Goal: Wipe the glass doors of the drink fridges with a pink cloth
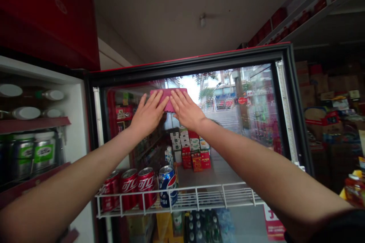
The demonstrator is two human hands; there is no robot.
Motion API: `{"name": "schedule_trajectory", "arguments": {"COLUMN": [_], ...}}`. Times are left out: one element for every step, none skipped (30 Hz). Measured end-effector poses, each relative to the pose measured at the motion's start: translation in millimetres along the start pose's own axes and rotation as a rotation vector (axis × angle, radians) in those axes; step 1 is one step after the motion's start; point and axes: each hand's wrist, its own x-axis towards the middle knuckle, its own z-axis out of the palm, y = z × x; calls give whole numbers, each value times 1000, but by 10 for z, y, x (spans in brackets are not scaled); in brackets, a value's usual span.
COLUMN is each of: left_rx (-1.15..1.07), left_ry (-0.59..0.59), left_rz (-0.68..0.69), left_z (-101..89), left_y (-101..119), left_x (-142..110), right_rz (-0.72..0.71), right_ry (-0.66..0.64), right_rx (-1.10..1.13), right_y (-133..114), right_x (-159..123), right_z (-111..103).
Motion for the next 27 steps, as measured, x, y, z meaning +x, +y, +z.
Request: {"name": "schedule_trajectory", "arguments": {"left_rx": [-21, -39, -52, -59, -61, -60, -59, -59, -58, -58, -58, -58, -56, -53, -49, -47, -45, -44, -43, -41, -38, -34, -29, -26, -25, -24, -25], "left_ry": [7, 12, 18, 26, 34, 39, 42, 42, 39, 35, 30, 26, 22, 18, 11, 2, -8, -19, -28, -36, -41, -46, -53, -62, -72, -85, -100], "left_rz": [-16, -27, -36, -46, -55, -65, -78, -90, -100, -104, -106, -106, -105, -106, -111, -119, -129, -139, -152, -163, -170, -174, -173, -166, -155, -141, -126], "left_z": [-28, -48, -57, -57, -47, -29, -6, 21, 50, 78, 103, 125, 143, 157, 169, 179, 188, 197, 206, 215, 224, 231, 235, 234, 230, 220, 206], "left_y": [-22, -35, -37, -30, -14, 9, 38, 73, 113, 158, 209, 265, 329, 400, 477, 560, 646, 734, 820, 904, 983, 1058, 1130, 1202, 1275, 1352, 1433], "left_x": [130, 239, 325, 387, 425, 441, 440, 423, 396, 361, 321, 276, 229, 180, 130, 79, 28, -23, -71, -119, -164, -208, -251, -294, -337, -382, -429], "right_rz": [11, 16, 16, 12, 6, 1, 0, 7, 15, 23, 27, 27, 23, 17, 9, 1, -7, -14, -20, -23, -27, -32, -38, -45, -53, -61, -68], "right_ry": [4, 15, 31, 49, 67, 83, 97, 109, 116, 121, 121, 117, 111, 102, 91, 81, 72, 65, 60, 55, 49, 39, 29, 17, 6, -1, -6], "right_rx": [-5, -5, 0, 10, 23, 39, 56, 74, 91, 105, 117, 124, 125, 123, 118, 114, 113, 115, 121, 126, 129, 130, 130, 131, 134, 137, 138], "right_y": [114, 217, 305, 374, 422, 448, 456, 447, 426, 399, 371, 344, 320, 300, 283, 269, 256, 242, 227, 212, 195, 178, 162, 146, 129, 112, 93], "right_x": [93, 166, 219, 252, 265, 260, 238, 202, 152, 92, 23, -54, -135, -221, -307, -394, -480, -563, -642, -719, -794, -870, -949, -1034, -1128, -1232, -1348], "right_z": [-43, -76, -98, -107, -104, -93, -75, -54, -34, -15, -1, 8, 14, 16, 17, 17, 17, 17, 18, 20, 20, 20, 19, 16, 11, 6, 1]}}
